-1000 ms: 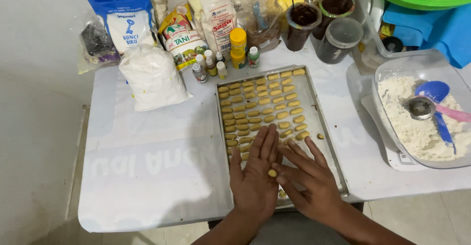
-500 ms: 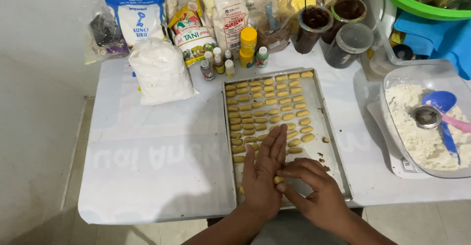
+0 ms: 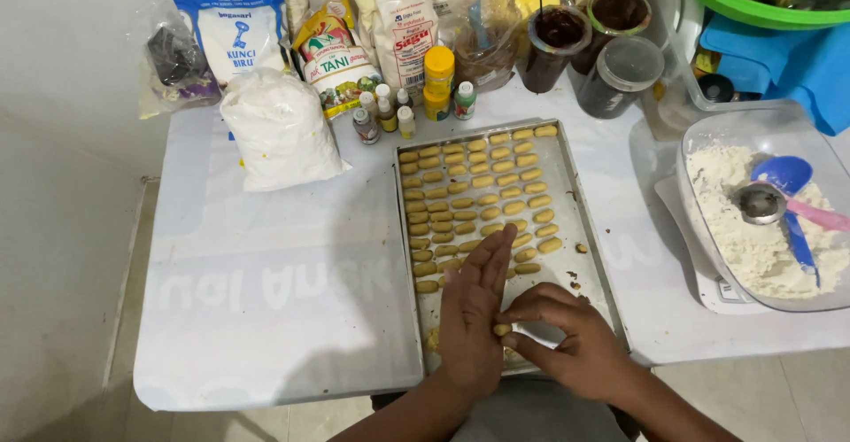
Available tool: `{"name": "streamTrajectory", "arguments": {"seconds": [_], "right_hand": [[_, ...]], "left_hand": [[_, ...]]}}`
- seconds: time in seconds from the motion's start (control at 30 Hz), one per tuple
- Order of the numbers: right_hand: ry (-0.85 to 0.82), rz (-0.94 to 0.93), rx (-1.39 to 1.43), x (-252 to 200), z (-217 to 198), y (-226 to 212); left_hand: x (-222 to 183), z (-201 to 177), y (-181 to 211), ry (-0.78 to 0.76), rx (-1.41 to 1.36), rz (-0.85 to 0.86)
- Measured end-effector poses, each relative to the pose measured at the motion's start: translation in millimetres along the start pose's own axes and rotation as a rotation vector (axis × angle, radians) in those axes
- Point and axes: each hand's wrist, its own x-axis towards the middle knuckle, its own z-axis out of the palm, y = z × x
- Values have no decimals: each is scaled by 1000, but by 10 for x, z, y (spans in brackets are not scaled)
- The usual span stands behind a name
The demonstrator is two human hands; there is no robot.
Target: Shaping small pieces of dough and placing them on a baking tray
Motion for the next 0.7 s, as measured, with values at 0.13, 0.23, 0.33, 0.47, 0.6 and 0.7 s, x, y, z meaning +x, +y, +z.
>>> {"name": "streamTrajectory", "arguments": {"seconds": [0.13,0.23,0.33,0.47,0.6,0.7], "right_hand": [[3,-10,-125,270,-321,292],[109,38,-323,609,-639,645],[217,-48,-651,962,-902,1046],[158,-207,-931,1337,-1070,1361],[142,-332,-1047,1563,-1136,1552],[123,-300,-1066,1613,-1127,1614]], "left_hand": [[-6,8,87,-39,94,128],[-32,-37,181,-52,144,142],[-72,-147,189,-36,143,223],[-187,-210,319,-36,351,198],[-288,-269,499,-99,603,158],[-313,-297,580,-74,576,150]]}}
